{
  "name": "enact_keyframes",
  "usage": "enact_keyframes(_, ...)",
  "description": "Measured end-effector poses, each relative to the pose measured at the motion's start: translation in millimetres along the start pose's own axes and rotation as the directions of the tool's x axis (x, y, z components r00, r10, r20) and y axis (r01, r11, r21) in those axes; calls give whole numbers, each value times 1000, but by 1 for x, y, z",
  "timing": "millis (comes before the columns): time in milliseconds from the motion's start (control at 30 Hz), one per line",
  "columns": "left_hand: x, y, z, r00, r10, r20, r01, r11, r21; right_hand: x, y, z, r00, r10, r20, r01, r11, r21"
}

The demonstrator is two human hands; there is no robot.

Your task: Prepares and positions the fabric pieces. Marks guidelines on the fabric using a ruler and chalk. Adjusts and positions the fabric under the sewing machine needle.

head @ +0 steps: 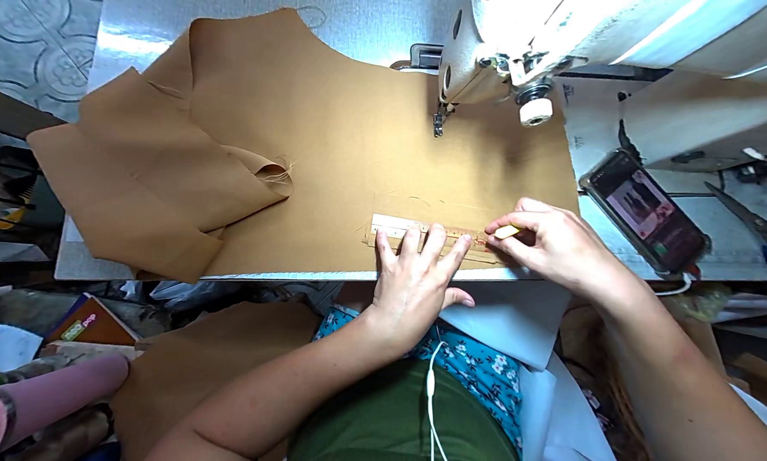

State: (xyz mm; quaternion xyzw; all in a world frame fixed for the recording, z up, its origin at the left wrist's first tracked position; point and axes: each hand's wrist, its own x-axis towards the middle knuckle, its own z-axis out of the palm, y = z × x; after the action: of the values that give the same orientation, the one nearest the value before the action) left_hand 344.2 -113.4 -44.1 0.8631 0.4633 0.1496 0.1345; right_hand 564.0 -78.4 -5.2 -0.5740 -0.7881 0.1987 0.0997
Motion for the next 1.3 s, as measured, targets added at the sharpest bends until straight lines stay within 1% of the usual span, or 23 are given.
enact_keyframes(100,1,0,-2,1000,0,28,1,1000,-20,-4,-11,-3,999,44,21,-45,996,73)
enact_keyframes(167,1,-1,-3,999,1,33,-1,1000,-14,-3,-22,-8,999,42,3,-42,992,122)
enact_keyframes(267,0,-1,-2,1000,12,14,-12,1000,1,6,-36,-9,999,-12,-53,20,989,146)
enact_keyframes(333,0,-1,-1,1000,13,3,-13,1000,18,16,-44,-6,993,-79,-90,90,987,131)
enact_keyframes(433,-1,-1,1,999,21,-38,-21,1000,5,37,-57,0,976,-199,-87,206,975,83)
enact_keyframes(533,-2,-2,4,998,26,-64,-26,1000,4,59,-66,12,963,-266,-51,267,963,29)
enact_keyframes(667,-3,-1,5,998,23,-56,-21,998,52,75,-85,14,973,-204,103,210,977,-43)
enact_keyframes(833,-4,-3,6,998,42,-44,-41,998,40,86,-83,18,945,-290,150,293,956,7)
enact_keyframes(933,-4,-3,7,997,51,-49,-49,998,49,89,-82,19,943,-271,192,276,961,5)
enact_keyframes(1067,-5,-5,6,996,62,-58,-59,997,39,93,-83,18,927,-304,217,316,948,-22)
enact_keyframes(1133,-5,-4,4,998,53,-35,-52,998,34,96,-87,14,916,-294,271,319,947,-50)
enact_keyframes(1200,-5,-4,6,997,54,-55,-52,998,37,100,-94,8,901,-262,346,309,947,-87)
enact_keyframes(1300,-5,-5,8,994,61,-87,-58,998,38,103,-99,3,878,-252,407,327,937,-125)
